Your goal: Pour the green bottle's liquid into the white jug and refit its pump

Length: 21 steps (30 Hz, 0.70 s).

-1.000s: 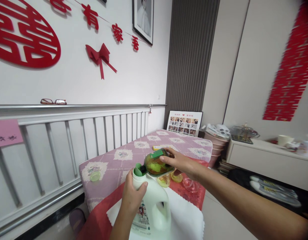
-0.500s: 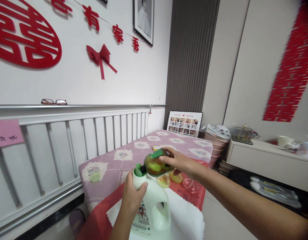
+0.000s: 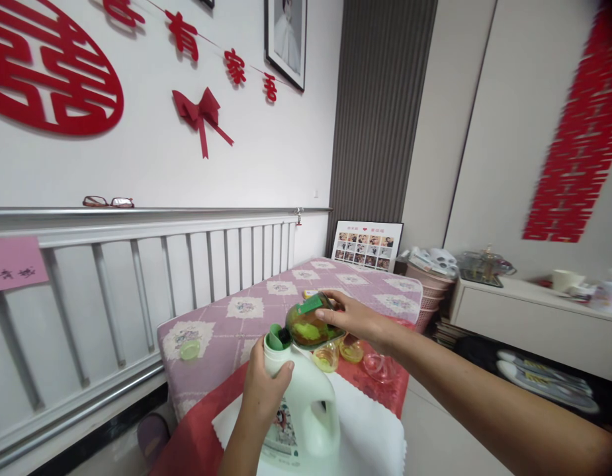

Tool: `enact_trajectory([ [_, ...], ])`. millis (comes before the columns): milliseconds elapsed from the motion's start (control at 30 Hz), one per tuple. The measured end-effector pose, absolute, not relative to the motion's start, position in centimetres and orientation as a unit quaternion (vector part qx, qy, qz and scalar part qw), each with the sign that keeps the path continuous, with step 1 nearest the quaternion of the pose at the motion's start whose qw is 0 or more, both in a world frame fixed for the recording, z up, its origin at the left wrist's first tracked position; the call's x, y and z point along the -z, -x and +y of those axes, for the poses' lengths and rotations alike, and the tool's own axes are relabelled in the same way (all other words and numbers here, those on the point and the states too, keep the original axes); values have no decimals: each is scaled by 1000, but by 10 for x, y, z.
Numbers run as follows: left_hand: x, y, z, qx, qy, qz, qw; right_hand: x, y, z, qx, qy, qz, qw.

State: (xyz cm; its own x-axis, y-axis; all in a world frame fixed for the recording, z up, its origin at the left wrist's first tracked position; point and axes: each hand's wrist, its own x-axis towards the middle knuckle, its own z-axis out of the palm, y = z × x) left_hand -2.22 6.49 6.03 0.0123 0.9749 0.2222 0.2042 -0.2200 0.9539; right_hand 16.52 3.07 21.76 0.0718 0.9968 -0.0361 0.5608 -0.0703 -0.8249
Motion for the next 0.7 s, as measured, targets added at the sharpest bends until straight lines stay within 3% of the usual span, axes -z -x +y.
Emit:
enact_trajectory([
  [700,-59,24,67,-489,-614,484,386,-222,-163,33,-294,648,-628,316],
])
